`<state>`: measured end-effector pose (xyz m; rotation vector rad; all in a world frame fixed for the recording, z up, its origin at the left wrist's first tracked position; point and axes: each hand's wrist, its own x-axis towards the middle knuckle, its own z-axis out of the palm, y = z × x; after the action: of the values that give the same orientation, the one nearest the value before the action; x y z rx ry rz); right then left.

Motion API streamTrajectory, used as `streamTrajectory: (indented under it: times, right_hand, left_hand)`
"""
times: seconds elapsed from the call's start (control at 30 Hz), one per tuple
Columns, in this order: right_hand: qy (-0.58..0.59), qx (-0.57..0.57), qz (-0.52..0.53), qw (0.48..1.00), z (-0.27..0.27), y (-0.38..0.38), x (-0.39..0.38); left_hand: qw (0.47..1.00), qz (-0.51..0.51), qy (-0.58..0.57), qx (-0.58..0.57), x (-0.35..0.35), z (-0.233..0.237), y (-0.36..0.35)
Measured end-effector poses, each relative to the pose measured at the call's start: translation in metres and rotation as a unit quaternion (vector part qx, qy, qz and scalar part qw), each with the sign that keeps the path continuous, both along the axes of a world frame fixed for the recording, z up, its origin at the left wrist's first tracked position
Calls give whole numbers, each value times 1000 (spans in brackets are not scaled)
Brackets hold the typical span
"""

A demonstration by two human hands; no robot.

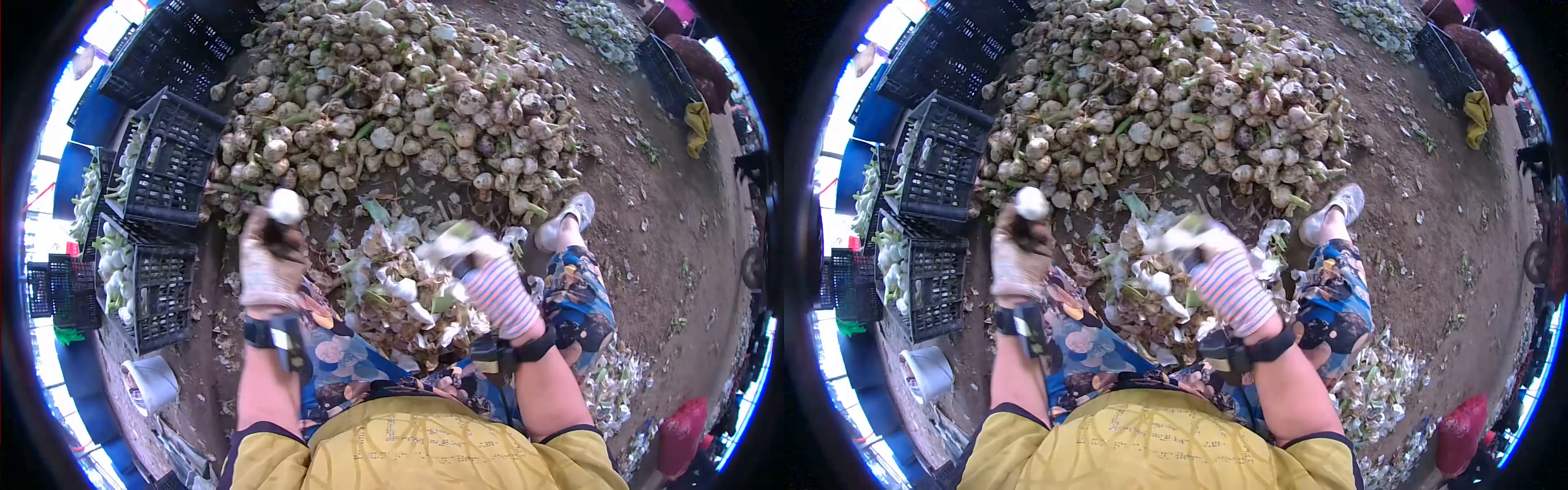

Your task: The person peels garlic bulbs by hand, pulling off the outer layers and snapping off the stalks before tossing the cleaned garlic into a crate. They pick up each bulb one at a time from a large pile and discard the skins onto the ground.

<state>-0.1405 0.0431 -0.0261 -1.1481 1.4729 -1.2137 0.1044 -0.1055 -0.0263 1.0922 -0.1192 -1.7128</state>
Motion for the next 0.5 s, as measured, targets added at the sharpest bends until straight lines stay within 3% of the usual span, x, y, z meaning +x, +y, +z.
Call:
streamTrajectory:
  times: [0.03, 0.07, 0.1, 0.13, 0.17, 0.2, 0.27, 0.3, 0.33, 0.37, 0.4, 0.43, 0.47, 0.5]
  right_hand:
    - [134, -4, 59, 989, -20, 3, 6]
    - [309, 115, 113, 937, 3, 5, 12]
    - [337, 139, 162, 917, -2, 5, 18]
    - [362, 163, 210, 893, -8, 6, 22]
    - [365, 124, 232, 893, -10, 9, 22]
    - [363, 127, 234, 893, -8, 9, 23]
    - [364, 75, 229, 900, 3, 3, 23]
    - [358, 64, 222, 905, 3, 0, 23]
    - [358, 65, 222, 904, 5, -4, 22]
    - [357, 53, 231, 904, 10, -6, 20]
    - [356, 42, 238, 903, 11, -7, 17]
    - [360, 59, 246, 898, 7, -8, 17]
    - [360, 65, 244, 898, 7, -10, 17]
    - [369, 78, 255, 890, 9, -11, 17]
  left_hand:
    - [997, 10, 4, -73, 16, 13, -16]
    - [986, 76, -12, -150, 42, 16, -41]
    - [964, 101, 29, -243, 87, 15, -77]
    - [929, 217, 73, -290, 109, 34, -101]
    - [904, 296, 149, -270, 103, 72, -103]
    - [895, 322, 102, -292, 117, 79, -125]
    - [912, 51, -67, -400, 132, 57, -162]
    - [826, -47, -365, -428, 114, 30, -163]
    - [652, -141, -623, -408, 56, 15, -144]
    - [700, -175, -550, -421, 27, -19, -143]
    - [828, -369, -304, -292, 33, -99, -174]
    - [535, -467, -658, -251, -10, -100, -142]
    - [353, -504, -735, -285, -23, -121, -120]
    - [323, -535, -738, -253, -28, -141, -107]
